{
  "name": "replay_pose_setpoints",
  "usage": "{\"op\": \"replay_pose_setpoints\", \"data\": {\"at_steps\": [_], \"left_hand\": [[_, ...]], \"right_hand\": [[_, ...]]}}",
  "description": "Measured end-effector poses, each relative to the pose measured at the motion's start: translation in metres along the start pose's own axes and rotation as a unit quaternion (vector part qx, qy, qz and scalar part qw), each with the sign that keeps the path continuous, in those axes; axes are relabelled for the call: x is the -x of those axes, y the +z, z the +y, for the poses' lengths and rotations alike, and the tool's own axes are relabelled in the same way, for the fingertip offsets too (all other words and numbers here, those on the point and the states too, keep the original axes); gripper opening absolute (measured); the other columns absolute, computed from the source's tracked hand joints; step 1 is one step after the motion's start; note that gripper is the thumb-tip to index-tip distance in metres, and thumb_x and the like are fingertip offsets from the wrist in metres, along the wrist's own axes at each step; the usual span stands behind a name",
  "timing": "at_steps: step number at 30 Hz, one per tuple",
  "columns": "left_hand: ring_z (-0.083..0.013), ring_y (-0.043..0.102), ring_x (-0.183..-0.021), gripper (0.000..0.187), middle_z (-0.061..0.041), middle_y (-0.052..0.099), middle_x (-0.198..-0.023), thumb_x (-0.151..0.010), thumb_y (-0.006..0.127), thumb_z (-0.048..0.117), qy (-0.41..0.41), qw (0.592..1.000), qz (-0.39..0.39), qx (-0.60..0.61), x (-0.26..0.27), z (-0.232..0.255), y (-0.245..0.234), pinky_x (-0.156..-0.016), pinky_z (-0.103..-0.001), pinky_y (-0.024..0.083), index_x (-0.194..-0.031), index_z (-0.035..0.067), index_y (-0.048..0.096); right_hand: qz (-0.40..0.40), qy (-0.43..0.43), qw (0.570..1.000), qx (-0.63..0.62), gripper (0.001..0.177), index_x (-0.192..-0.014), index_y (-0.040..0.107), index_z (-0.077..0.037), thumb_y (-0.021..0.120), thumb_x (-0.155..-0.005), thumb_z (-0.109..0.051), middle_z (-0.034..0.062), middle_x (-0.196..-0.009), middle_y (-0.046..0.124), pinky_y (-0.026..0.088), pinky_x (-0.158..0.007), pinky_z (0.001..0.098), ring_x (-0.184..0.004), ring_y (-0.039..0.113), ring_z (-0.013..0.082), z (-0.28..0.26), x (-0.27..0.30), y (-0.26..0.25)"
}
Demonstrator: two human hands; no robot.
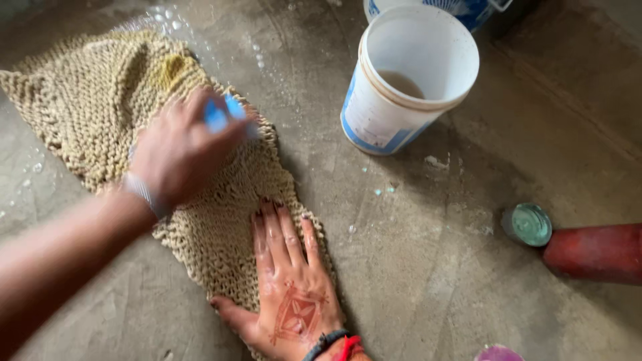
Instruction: The person washes a circular rug by hand on a stone floor using a blue brush and water from a white bucket, scrubbing different sections and rinsing with water.
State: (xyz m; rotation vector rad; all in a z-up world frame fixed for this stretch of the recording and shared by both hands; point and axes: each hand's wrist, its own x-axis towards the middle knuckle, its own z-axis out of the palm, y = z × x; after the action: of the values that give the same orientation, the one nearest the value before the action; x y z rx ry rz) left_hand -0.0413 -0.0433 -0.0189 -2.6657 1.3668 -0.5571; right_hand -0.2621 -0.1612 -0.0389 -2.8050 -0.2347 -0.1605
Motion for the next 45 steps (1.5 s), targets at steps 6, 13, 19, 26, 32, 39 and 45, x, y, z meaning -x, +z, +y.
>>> {"op": "replay_pose_setpoints", "data": {"at_steps": [6,13,19,26,32,39,45], "left_hand": [[-0.0202,0.067,-0.073,0.026,-0.015,0.067,-0.106,-0.113,0.049,0.019,-0.127,0.989,-0.074,0.001,-0.033,-0.016,-0.011,-0.054,-0.03,0.057,-0.134,0.024,0.064],[-0.0294,0.07,-0.077,0.044,-0.021,0.063,-0.11,-0.09,0.057,0.012,-0.01,0.997,-0.064,-0.034,-0.004,0.008,-0.002,-0.045,-0.03,0.058,-0.129,0.028,0.067],[-0.0391,0.06,-0.087,0.028,-0.022,0.053,-0.122,-0.097,0.07,0.029,-0.219,0.973,0.054,0.05,-0.076,-0.075,0.037,-0.068,-0.05,0.054,-0.123,0.035,0.076],[-0.026,0.06,-0.095,0.017,-0.01,0.057,-0.114,-0.114,0.062,0.028,-0.395,0.91,0.087,0.091,0.02,0.014,-0.007,-0.073,-0.041,0.055,-0.126,0.026,0.073],[-0.0295,0.06,-0.095,0.028,-0.011,0.056,-0.12,-0.102,0.067,0.034,-0.359,0.929,0.072,0.057,0.074,0.052,-0.048,-0.077,-0.046,0.052,-0.128,0.03,0.074],[-0.0292,0.061,-0.096,0.036,-0.009,0.057,-0.122,-0.095,0.069,0.03,-0.282,0.945,0.054,0.16,0.094,0.102,-0.093,-0.08,-0.045,0.05,-0.131,0.03,0.071],[-0.0311,0.063,-0.1,0.03,-0.013,0.054,-0.131,-0.102,0.066,0.03,-0.369,0.897,0.105,0.219,0.092,0.085,-0.083,-0.078,-0.043,0.056,-0.132,0.027,0.069]], "right_hand": [[0.007,0.006,1.0,-0.028,0.107,-0.157,0.026,0.012,0.048,-0.094,-0.072,0.0298,-0.167,0.024,0.008,-0.125,0.0553,-0.158,0.018,0.0399,-0.005,-0.002,-0.012],[0.023,-0.019,0.999,-0.029,0.105,-0.154,0.032,0.011,0.055,-0.092,-0.071,0.0296,-0.163,0.027,0.012,-0.125,0.0574,-0.156,0.021,0.043,0.001,-0.004,-0.007],[0.036,-0.001,0.998,-0.046,0.109,-0.153,0.03,0.014,0.062,-0.086,-0.065,0.0308,-0.162,0.029,0.014,-0.124,0.0564,-0.154,0.026,0.0412,-0.003,-0.002,-0.01],[0.079,0.013,0.997,-0.016,0.086,-0.159,0.028,0.004,0.057,-0.097,-0.049,0.0234,-0.163,0.027,0.013,-0.126,0.0548,-0.154,0.024,0.0352,0.0,-0.095,0.022],[-0.005,-0.019,0.999,0.03,0.088,-0.155,0.026,0.004,0.058,-0.09,-0.048,0.0163,-0.168,0.02,0.009,-0.125,0.0575,-0.155,0.016,0.0315,-0.002,-0.074,0.006],[0.036,-0.007,0.999,-0.02,0.091,-0.154,0.028,0.01,0.059,-0.089,-0.046,0.0247,-0.164,0.019,0.008,-0.121,0.059,-0.153,0.014,0.0392,-0.012,0.018,-0.013],[0.112,0.0,0.98,0.163,0.066,-0.159,0.039,-0.008,0.055,-0.099,-0.028,0.0167,-0.17,0.026,0.014,-0.132,0.047,-0.159,0.02,0.0312,-0.01,-0.05,0.031]]}}
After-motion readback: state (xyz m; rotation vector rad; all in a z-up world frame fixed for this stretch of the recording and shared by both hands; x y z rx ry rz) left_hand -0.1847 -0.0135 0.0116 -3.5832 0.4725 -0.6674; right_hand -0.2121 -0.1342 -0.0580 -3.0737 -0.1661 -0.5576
